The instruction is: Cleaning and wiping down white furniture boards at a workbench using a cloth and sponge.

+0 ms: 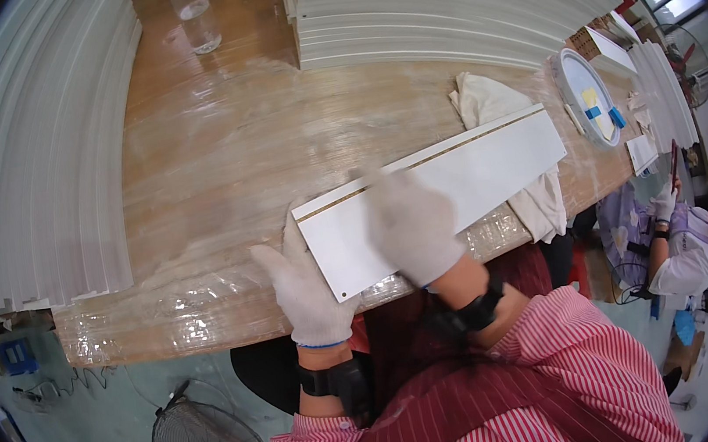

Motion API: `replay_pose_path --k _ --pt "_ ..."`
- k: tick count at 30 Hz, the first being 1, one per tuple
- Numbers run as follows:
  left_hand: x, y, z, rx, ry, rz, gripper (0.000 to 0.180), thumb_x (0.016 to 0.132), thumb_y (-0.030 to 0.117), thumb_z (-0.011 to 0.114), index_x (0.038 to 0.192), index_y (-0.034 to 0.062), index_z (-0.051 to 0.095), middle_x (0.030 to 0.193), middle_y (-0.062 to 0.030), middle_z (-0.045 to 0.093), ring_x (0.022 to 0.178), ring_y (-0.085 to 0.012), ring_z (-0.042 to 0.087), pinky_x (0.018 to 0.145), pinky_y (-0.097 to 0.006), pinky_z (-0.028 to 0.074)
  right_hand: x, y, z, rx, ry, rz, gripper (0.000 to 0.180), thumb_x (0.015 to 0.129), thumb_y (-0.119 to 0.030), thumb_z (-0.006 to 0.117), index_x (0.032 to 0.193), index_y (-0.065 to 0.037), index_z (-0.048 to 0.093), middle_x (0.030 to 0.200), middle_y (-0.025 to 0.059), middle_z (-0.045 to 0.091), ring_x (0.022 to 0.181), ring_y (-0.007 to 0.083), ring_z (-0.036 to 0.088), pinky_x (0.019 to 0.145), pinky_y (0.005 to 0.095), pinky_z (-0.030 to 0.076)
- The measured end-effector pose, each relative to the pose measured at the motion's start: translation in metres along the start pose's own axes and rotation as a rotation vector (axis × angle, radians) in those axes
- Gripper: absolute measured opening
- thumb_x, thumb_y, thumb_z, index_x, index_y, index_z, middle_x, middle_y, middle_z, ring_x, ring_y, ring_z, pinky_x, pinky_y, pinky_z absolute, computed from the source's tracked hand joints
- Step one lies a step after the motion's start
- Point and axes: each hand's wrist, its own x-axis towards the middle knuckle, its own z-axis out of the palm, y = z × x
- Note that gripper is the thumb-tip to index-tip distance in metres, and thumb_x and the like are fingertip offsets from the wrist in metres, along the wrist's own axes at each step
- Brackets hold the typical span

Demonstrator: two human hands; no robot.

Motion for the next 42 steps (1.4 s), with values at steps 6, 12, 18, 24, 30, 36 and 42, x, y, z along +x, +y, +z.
replay_pose_path --k 6,12,18,24,30,36,42 --pt "0.010 -0.009 -0.038 -0.258 -0.361 0.034 0.087 0.105 0.071 0.015 0.163 0.0058 0.026 0.154 -0.0165 0.046 0.141 -0.0308 0.046 0.119 -0.044 0.038 -0.004 -0.063 0.002 0.221 -0.382 -0.194 0.034 0.089 -0.016 0.058 0.120 -0.005 0.069 0.083 0.0131 0.067 0.076 0.0346 0.069 0.061 0.0435 0.055" --pt "-0.001 0.001 -0.002 -0.061 0.021 -0.022 0.091 0.103 0.075 0.022 0.159 0.0040 0.032 0.150 -0.0166 0.050 0.137 -0.0302 0.050 0.118 -0.044 0.038 0.003 0.003 -0.007 0.043 0.002 0.019 0.039 0.087 -0.015 0.066 0.125 -0.007 0.067 0.083 0.0111 0.067 0.076 0.0311 0.069 0.062 0.0403 0.056" --pt "0.000 -0.005 -0.013 0.111 0.019 0.067 0.093 0.102 0.076 0.020 0.161 0.0052 0.028 0.156 -0.0165 0.045 0.141 -0.0323 0.046 0.119 -0.045 0.038 0.001 -0.068 0.007 0.144 -0.388 -0.220 0.025 0.088 -0.018 0.062 0.110 -0.009 0.069 0.093 0.0119 0.070 0.075 0.0312 0.071 0.063 0.0416 0.055" --pt "-0.003 -0.008 -0.012 0.063 -0.022 0.030 0.094 0.101 0.077 0.024 0.160 0.0032 0.031 0.154 -0.0161 0.047 0.139 -0.0315 0.048 0.118 -0.045 0.037 0.011 -0.003 -0.001 0.074 -0.060 0.028 0.031 0.091 -0.020 0.060 0.120 -0.010 0.067 0.087 0.0088 0.071 0.076 0.0287 0.070 0.063 0.0420 0.055" --pt "-0.004 0.002 -0.011 0.020 0.007 0.028 0.093 0.103 0.075 0.024 0.160 0.0019 0.030 0.157 -0.0180 0.045 0.142 -0.0332 0.045 0.120 -0.043 0.034 -0.008 -0.031 -0.001 0.198 -0.370 -0.337 0.023 0.087 -0.018 0.063 0.108 -0.012 0.068 0.090 0.0107 0.069 0.076 0.0292 0.069 0.063 0.0426 0.055" --pt "-0.001 -0.004 -0.009 0.162 0.019 0.036 0.098 0.101 0.078 0.019 0.161 0.0014 0.028 0.157 -0.0191 0.045 0.143 -0.0340 0.044 0.121 -0.043 0.034 -0.006 0.005 0.000 0.121 -0.080 -0.235 0.036 0.080 -0.019 0.067 0.115 -0.011 0.069 0.089 0.0097 0.070 0.074 0.0292 0.069 0.061 0.0421 0.054" --pt "-0.001 0.001 -0.007 0.042 0.034 0.036 0.104 0.099 0.081 0.016 0.161 -0.0009 0.027 0.157 -0.0203 0.044 0.145 -0.0348 0.042 0.122 -0.043 0.033 -0.030 0.001 -0.028 0.252 -0.338 -0.397 0.037 0.084 -0.015 0.065 0.120 -0.011 0.069 0.090 0.0111 0.069 0.076 0.0305 0.069 0.064 0.0418 0.056"
